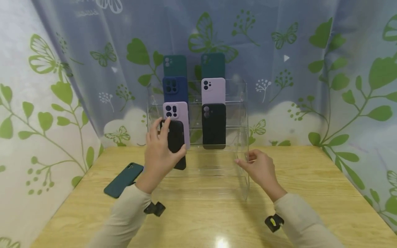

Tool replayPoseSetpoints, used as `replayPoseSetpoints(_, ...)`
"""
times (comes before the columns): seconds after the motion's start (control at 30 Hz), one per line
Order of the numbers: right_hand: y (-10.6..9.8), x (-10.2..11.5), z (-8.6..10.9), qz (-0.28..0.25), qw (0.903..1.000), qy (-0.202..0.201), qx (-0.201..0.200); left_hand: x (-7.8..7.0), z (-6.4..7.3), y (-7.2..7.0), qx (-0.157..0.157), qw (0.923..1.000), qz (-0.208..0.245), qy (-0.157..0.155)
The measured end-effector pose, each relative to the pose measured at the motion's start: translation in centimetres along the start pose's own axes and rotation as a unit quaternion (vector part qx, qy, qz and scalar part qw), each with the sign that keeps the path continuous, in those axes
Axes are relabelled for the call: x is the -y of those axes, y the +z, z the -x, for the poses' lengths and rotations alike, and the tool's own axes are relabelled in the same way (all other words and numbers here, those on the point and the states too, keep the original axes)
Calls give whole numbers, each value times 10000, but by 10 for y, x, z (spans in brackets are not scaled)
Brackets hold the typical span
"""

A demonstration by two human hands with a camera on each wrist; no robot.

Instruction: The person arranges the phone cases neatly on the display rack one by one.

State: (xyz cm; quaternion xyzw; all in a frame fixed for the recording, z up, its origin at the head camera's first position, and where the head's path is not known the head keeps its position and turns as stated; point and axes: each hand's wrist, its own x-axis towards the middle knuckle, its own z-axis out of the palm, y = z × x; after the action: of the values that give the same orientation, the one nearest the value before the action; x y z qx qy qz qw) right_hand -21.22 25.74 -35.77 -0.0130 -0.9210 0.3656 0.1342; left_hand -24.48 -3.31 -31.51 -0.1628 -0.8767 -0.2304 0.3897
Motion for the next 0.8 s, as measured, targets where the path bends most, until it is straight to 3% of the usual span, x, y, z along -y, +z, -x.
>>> replayPoseSetpoints(0.13,0,0,-1,0,10000,44,32,0,4,17,-233,9994,-249,-59)
replayPoseSetpoints(0.37,-1,-2,-1,-1,10000,35,37,-3,10,38,-263,9979,-401,-424)
replayPoseSetpoints(0.57,0,-2,-1,-6,10000,0,20,-7,15,48,-157,9959,-607,-647)
replayPoseSetpoints(0.8,0,-1,0,-49,10000,-7,26,-6,23,57,-53,9926,-1065,-581)
